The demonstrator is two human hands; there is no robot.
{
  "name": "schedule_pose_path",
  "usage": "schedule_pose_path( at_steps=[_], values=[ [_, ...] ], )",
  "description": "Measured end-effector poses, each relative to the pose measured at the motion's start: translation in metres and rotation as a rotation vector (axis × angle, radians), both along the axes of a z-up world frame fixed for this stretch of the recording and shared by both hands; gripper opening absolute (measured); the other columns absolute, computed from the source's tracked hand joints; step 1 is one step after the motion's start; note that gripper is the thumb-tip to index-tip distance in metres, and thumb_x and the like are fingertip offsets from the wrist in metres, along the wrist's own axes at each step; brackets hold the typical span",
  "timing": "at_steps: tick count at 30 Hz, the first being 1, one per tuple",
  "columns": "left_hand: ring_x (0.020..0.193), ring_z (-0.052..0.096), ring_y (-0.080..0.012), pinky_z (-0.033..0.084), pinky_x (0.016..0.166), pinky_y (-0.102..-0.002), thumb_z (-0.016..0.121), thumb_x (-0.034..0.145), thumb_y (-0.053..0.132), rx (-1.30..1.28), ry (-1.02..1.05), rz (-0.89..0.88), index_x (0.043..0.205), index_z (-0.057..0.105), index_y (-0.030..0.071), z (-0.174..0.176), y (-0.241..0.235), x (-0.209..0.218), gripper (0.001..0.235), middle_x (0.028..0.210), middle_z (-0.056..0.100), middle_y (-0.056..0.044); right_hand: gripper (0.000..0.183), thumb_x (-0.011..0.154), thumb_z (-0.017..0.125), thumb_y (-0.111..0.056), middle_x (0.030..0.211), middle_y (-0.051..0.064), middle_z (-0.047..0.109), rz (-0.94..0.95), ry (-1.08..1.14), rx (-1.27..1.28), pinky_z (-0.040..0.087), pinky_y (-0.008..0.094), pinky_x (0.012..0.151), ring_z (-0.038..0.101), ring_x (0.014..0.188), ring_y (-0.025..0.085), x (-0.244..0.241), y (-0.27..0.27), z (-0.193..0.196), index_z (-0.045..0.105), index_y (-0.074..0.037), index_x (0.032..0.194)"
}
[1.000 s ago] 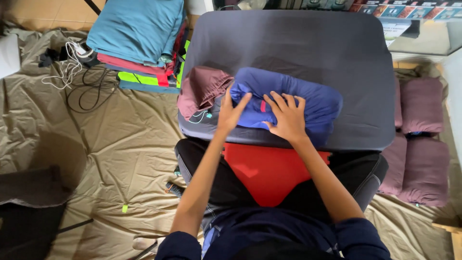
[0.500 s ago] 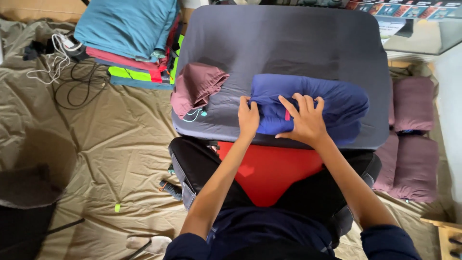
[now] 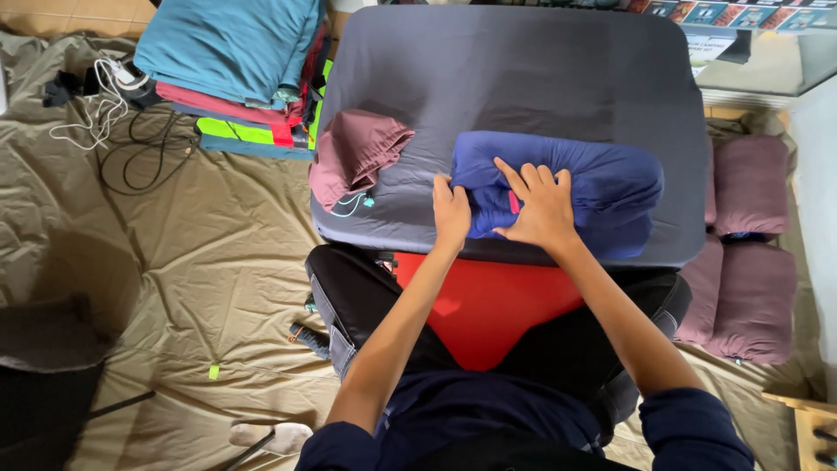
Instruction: The person folds a blue sleeping bag by rolling it up and then stuffing it into a matching blue storage sack.
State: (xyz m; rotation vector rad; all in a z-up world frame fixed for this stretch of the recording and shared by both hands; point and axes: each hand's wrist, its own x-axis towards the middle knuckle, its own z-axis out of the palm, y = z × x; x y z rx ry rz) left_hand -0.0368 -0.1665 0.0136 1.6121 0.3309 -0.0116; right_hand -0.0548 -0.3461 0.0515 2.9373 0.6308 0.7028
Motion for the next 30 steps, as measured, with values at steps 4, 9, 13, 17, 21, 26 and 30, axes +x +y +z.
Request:
schedule_pose_path(
  at_steps=[4, 9, 13, 17, 21, 26, 30],
  values=[
    [0.125, 0.052, -0.0447, 0.043, 0.105, -0.055, 0.043, 0.095, 0.015, -0.010, 0.018, -0.007, 0.107, 0.046, 0.007, 0.006, 0.003, -0.003, 0.015, 0.120, 0.053, -0.024, 0.114, 0.038, 0.079, -0.063, 0.097, -0.005, 0.061, 0.045, -0.064, 0.044, 0.037, 0.039, 0.080, 0.058, 0.086, 0.017, 0.003, -0.005, -0.015, 0.061, -0.028, 0.145],
    [0.130, 0.054, -0.0386, 0.042, 0.111, -0.050, 0.054, 0.092, 0.029, -0.011, 0.084, -0.176, 0.102, 0.053, 0.012, 0.018, 0.022, 0.005, 0.020, 0.123, 0.060, -0.016, 0.081, 0.045, 0.080, -0.054, 0.099, 0.001, 0.075, 0.168, -0.023, 0.189, 0.042, 0.039, 0.079, 0.069, 0.086, 0.021, 0.004, -0.013, -0.026, 0.072, -0.019, 0.118],
    [0.118, 0.055, -0.0439, 0.042, 0.104, -0.049, 0.037, 0.098, 0.040, -0.201, 0.082, -0.131, 0.123, 0.062, 0.002, -0.037, 0.062, 0.047, 0.052, 0.125, 0.062, -0.031, 0.076, 0.043, 0.084, -0.048, 0.096, 0.004, 0.077, 0.220, -0.018, 0.239, 0.044, 0.041, 0.077, 0.072, 0.083, 0.025, -0.001, -0.022, -0.023, 0.075, -0.015, 0.112],
    [0.097, 0.064, -0.0344, 0.051, 0.090, -0.045, 0.063, 0.089, 0.021, 0.624, -0.340, 0.086, 0.091, 0.067, 0.013, -0.060, 0.124, 0.085, 0.008, 0.094, 0.066, -0.013, 0.075, 0.043, 0.088, -0.047, 0.097, 0.008, 0.077, 0.225, -0.014, 0.405, 0.048, 0.043, 0.078, 0.073, 0.086, 0.029, 0.003, -0.059, -0.015, 0.075, -0.014, 0.109],
    [0.109, 0.058, -0.0263, 0.054, 0.083, -0.043, 0.072, 0.083, 0.024, 1.238, -0.311, 0.059, 0.095, 0.059, 0.021, -0.071, 0.150, 0.101, 0.019, 0.113, 0.057, 0.000, 0.072, 0.043, 0.095, -0.047, 0.093, 0.008, 0.076, 0.170, 0.044, 0.597, 0.050, 0.036, 0.079, 0.072, 0.086, 0.033, -0.007, -0.087, 0.023, 0.075, -0.014, 0.104],
    [0.110, 0.052, -0.0273, 0.038, 0.094, -0.052, 0.083, 0.078, 0.039, 1.646, -0.166, 0.044, 0.105, 0.056, 0.023, -0.099, 0.170, 0.117, 0.041, 0.112, 0.058, -0.003, 0.077, 0.043, 0.090, -0.061, 0.095, 0.004, 0.078, 0.146, 0.090, 0.413, 0.050, 0.035, 0.078, 0.074, 0.088, 0.027, 0.000, -0.081, 0.004, 0.076, -0.018, 0.106],
    [0.093, 0.063, -0.0253, 0.039, 0.087, -0.050, 0.069, 0.090, 0.025, 1.618, -0.179, 0.149, 0.091, 0.064, 0.021, -0.160, 0.208, 0.136, 0.007, 0.091, 0.067, -0.002, 0.081, 0.043, 0.086, -0.061, 0.099, 0.000, 0.078, 0.107, 0.151, 0.228, 0.048, 0.034, 0.079, 0.075, 0.093, 0.018, 0.003, -0.074, -0.009, 0.074, -0.022, 0.112]
  ],
)
